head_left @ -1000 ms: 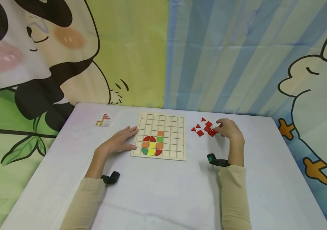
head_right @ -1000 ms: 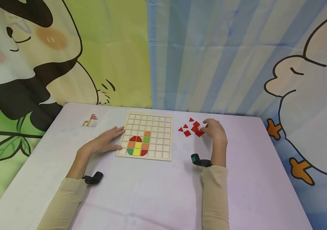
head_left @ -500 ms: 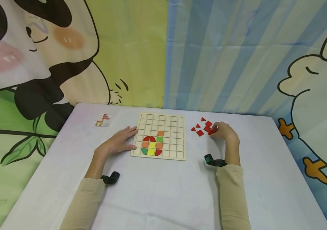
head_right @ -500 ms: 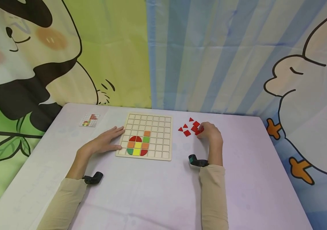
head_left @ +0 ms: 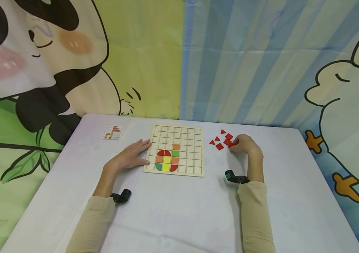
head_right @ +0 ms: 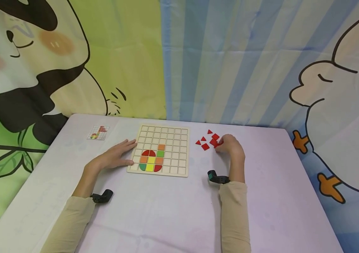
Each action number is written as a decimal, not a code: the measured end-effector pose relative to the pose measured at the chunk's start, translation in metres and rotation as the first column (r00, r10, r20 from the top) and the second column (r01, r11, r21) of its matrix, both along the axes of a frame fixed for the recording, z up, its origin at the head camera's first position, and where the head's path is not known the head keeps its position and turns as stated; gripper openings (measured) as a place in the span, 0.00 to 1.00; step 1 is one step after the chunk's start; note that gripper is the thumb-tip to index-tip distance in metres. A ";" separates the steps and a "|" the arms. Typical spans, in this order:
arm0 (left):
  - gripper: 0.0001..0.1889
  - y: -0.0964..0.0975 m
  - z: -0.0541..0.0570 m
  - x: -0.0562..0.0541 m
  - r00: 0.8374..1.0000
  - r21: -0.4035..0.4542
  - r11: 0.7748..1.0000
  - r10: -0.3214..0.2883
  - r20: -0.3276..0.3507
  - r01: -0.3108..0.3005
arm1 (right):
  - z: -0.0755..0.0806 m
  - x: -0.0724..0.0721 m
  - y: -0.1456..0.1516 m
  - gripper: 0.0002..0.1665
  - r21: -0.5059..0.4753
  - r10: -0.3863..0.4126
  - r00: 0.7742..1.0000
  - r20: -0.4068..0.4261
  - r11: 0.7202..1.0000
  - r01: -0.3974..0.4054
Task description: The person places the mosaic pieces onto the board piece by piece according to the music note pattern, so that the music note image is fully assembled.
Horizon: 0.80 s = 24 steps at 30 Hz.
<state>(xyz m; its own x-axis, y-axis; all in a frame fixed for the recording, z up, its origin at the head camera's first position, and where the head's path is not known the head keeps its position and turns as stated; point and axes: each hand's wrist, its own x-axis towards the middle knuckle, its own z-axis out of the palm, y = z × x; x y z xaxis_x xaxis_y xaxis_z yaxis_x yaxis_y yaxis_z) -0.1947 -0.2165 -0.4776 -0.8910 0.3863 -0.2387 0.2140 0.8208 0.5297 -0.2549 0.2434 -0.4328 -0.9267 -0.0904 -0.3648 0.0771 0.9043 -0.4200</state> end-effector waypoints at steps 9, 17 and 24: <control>0.46 -0.001 0.000 0.001 1.000 0.015 1.000 0.008 0.001 -0.008 | 0.026 0.002 -0.047 0.19 -0.301 0.134 0.947 -0.291 0.927 -0.223; 0.45 0.000 0.003 0.005 1.000 0.026 1.000 -0.013 -0.004 0.013 | 0.018 0.004 -0.134 0.14 -0.278 0.337 0.830 -0.445 0.829 -0.486; 0.45 -0.001 0.002 0.002 0.999 0.013 1.000 -0.027 -0.032 0.027 | -0.002 -0.005 -0.182 0.12 -0.130 0.406 0.836 -0.369 0.868 -0.479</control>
<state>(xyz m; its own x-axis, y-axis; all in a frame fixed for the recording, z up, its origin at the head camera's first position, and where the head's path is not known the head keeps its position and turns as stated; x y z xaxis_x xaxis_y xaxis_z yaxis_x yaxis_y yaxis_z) -0.1926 -0.2179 -0.4760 -0.8872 0.4131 -0.2054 0.2526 0.8075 0.5331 -0.2594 0.0618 -0.4346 -0.8292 -0.5586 0.0180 -0.4809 0.6967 -0.5323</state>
